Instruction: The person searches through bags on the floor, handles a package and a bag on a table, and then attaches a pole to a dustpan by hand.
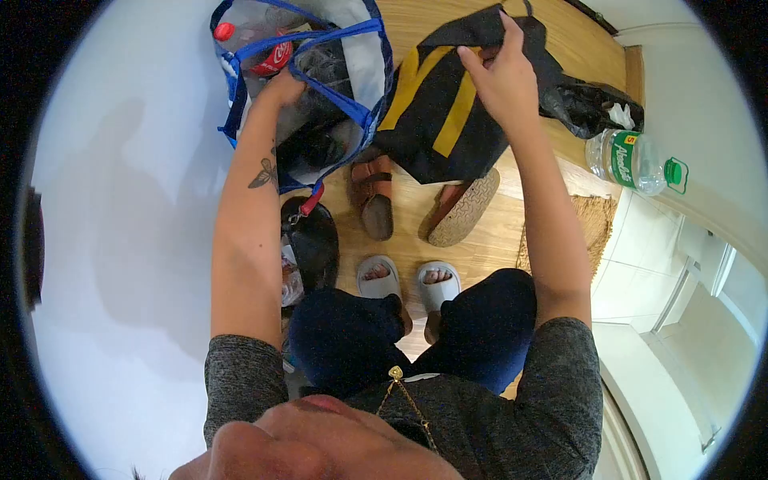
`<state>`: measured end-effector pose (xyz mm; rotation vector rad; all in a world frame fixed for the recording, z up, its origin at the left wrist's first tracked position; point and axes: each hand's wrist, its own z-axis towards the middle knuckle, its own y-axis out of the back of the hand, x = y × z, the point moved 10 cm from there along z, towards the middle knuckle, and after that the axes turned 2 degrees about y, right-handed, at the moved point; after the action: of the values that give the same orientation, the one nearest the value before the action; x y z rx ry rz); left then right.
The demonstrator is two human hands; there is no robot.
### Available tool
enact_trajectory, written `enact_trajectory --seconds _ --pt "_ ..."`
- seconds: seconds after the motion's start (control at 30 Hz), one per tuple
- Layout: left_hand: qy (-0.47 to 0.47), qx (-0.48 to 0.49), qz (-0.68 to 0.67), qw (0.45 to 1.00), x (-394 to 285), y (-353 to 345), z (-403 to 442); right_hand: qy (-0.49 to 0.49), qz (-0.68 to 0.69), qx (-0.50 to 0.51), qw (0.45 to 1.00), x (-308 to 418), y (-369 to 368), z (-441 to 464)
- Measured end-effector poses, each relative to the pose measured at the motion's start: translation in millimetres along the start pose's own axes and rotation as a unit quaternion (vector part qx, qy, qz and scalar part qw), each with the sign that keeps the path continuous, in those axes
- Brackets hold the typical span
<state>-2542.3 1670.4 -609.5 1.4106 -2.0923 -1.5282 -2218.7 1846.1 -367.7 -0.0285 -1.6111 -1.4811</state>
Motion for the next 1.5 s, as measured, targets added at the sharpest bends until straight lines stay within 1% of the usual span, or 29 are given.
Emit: enact_trajectory --seconds 0.03,0.07,0.1,0.13,0.2,0.23,0.27,0.33,0.4,0.43,0.5,0.57,0.63,0.7,0.77,0.83,0.9,0.97,1.03,1.07,1.13,1.17,1.23,1.27,1.3,1.37,1.4,1.47,1.5 --pt "-0.004 0.002 0.001 1.000 1 -5 5 0.014 -0.006 -0.012 1.000 4 1 1" --pt "0.006 0.034 -0.014 0.999 5 -17 11 0.111 -0.075 -0.088 0.987 14 3 3" --pt "0.018 0.067 -0.030 0.997 5 -27 13 0.110 -0.077 -0.089 0.987 32 -4 4" --pt "0.015 0.065 -0.031 0.997 -1 -35 13 0.104 -0.092 -0.209 0.968 55 3 -1" --pt "0.060 -0.027 -0.111 0.992 -7 -42 9 0.181 -0.068 -0.048 0.980 55 -24 0" --pt "0.058 -0.029 -0.113 0.991 -10 -50 8 0.088 -0.046 0.035 0.994 40 -47 -1" --pt "0.046 -0.100 -0.147 0.983 -7 -51 8 0.055 -0.004 0.059 0.997 39 -65 2" --pt "0.107 -0.085 -0.218 0.966 -7 -53 -11 -0.006 0.059 0.106 0.993 34 -100 2" --pt "0.099 -0.052 -0.201 0.973 -3 -68 0 -0.065 0.135 0.172 0.974 27 -140 1" --pt "0.070 0.002 -0.150 0.986 -18 -70 -10 -0.067 0.136 0.172 0.973 22 -147 -1" --pt "0.032 0.041 -0.077 0.996 -45 -65 -35 -0.062 0.190 0.215 0.956 25 -163 -6" --pt "0.010 0.018 -0.029 0.999 -64 -60 -59 -0.045 0.226 0.193 0.954 27 -154 -6" --pt "-0.023 -0.039 0.042 0.998 -84 -56 -78 -0.167 0.329 0.218 0.903 20 -147 -16" --pt "-0.046 -0.078 0.063 0.994 -99 -53 -98 -0.161 0.331 0.216 0.904 19 -139 -17" --pt "-0.065 -0.029 0.091 0.993 -105 -67 -103 -0.141 0.253 0.226 0.930 16 -137 -19" --pt "-0.057 -0.022 0.133 0.989 -105 -72 -107 -0.135 0.231 0.233 0.935 16 -138 -22" --pt "-0.100 -0.125 0.212 0.964 -117 -62 -118 -0.018 0.157 0.199 0.967 30 -134 -20" --pt "-0.086 -0.102 0.207 0.969 -115 -66 -119 -0.048 0.144 0.224 0.963 23 -139 -25" --pt "-0.053 -0.030 0.062 0.996 -107 -73 -125 -0.021 0.087 0.240 0.967 29 -135 -27" --pt "-0.052 -0.030 0.061 0.996 -105 -78 -123 -0.022 0.087 0.240 0.967 27 -135 -28" --pt "-0.052 -0.069 -0.068 0.994 -95 -82 -116 -0.003 0.096 0.236 0.967 29 -132 -30" --pt "-0.052 -0.069 -0.068 0.994 -94 -79 -115 -0.003 0.095 0.236 0.967 27 -133 -32" --pt "0.045 -0.033 -0.158 0.986 -72 -78 -110 0.011 0.105 0.217 0.970 24 -129 -32" --pt "0.066 -0.035 -0.151 0.986 -64 -82 -103 0.011 0.104 0.216 0.971 24 -128 -32" --pt "0.065 -0.035 -0.152 0.986 -61 -76 -95 0.011 0.094 0.215 0.972 23 -126 -33" --pt "0.066 0.024 -0.153 0.986 -56 -73 -77 0.007 0.084 0.214 0.973 18 -123 -34" --pt "0.059 -0.031 -0.136 0.988 -56 -54 -74 0.013 0.096 0.202 0.975 16 -119 -33" --pt "0.004 -0.037 -0.265 0.963 -57 -22 -69 0.016 0.109 0.188 0.976 10 -114 -30" --pt "0.022 -0.052 -0.338 0.939 -46 -12 -61 0.026 0.111 0.180 0.977 9 -111 -29"
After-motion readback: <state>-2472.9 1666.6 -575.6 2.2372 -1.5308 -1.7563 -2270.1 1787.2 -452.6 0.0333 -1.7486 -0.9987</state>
